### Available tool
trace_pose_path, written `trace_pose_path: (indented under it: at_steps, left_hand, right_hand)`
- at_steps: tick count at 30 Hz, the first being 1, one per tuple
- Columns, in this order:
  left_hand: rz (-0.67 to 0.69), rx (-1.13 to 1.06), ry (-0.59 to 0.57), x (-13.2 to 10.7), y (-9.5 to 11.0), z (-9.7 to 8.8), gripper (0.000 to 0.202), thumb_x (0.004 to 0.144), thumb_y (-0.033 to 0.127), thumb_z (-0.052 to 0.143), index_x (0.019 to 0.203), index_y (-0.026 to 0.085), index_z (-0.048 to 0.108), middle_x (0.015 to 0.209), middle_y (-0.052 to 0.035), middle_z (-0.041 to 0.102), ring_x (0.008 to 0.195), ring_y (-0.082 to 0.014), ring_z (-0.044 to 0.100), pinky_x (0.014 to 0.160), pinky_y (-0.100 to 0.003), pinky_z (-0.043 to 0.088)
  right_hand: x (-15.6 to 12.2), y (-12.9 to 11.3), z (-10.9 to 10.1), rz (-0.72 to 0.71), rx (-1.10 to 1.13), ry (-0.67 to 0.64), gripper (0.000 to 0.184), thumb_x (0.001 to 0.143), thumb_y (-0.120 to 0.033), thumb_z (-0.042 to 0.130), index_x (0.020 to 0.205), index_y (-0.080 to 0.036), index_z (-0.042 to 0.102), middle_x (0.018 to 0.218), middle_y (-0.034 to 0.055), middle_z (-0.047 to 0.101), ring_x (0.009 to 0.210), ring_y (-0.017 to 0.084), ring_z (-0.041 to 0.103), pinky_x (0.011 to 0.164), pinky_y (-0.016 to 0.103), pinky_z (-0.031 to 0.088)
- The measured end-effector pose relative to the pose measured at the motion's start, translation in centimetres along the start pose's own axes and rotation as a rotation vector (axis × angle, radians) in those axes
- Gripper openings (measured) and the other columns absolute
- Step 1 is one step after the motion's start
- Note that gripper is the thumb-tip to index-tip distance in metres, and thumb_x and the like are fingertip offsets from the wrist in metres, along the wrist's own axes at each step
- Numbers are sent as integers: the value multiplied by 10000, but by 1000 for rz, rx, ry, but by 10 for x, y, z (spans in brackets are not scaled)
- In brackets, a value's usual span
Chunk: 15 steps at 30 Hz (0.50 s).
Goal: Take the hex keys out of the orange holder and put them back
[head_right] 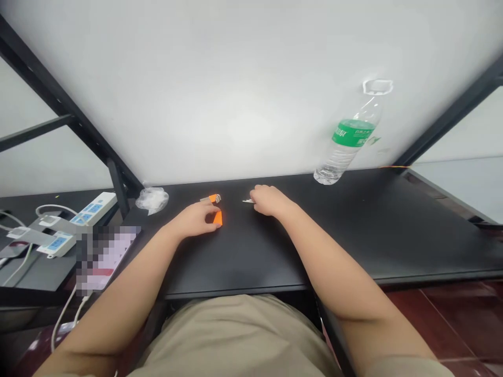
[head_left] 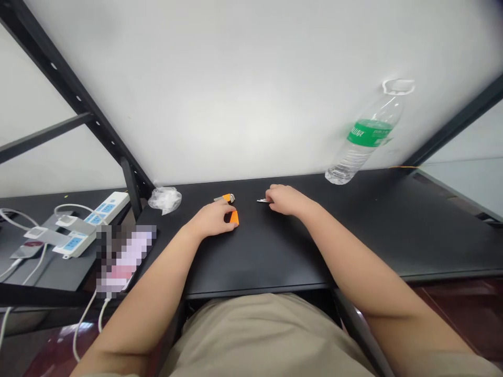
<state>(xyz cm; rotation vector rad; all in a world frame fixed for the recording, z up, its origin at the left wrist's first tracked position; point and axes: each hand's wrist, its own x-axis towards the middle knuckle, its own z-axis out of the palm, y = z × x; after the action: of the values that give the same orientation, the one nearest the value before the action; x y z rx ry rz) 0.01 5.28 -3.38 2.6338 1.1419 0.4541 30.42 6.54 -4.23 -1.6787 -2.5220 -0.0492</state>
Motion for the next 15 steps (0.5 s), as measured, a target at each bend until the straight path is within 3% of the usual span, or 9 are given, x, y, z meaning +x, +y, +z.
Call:
trace_pose_path:
  at_steps: [7, 11, 15]
  left_hand:
    - [-36, -80, 84, 6, -1, 12, 142, 787, 352, 712, 848, 236, 657, 782, -18, 642, 715, -198, 600, 643, -311, 447]
    - [-153, -345, 94, 10, -6, 18, 146, 869, 359, 646, 892, 216, 664, 750, -4, 644, 635, -156, 599, 640, -312, 495]
    - [-163, -631, 69, 10, -4, 18, 208, 868, 379, 684, 951, 189, 666, 847, -22, 684, 642, -128, 609, 624, -295, 526]
  right_hand:
    - [-3, -7, -3, 12, 25, -61, 83, 740, -128, 689, 757, -198, 647, 909, 102, 680, 702, 198, 579, 593, 314, 354]
    - [-7, -18, -8, -111, 299, -120, 85, 793, -145, 629, 828, -221, 641, 838, 26, 689, 666, 159, 571, 600, 274, 373]
    - [-7, -28, -10, -212, 430, -49, 122, 830, -166, 603, 914, -224, 669, 900, 13, 696, 726, 155, 584, 666, 262, 409]
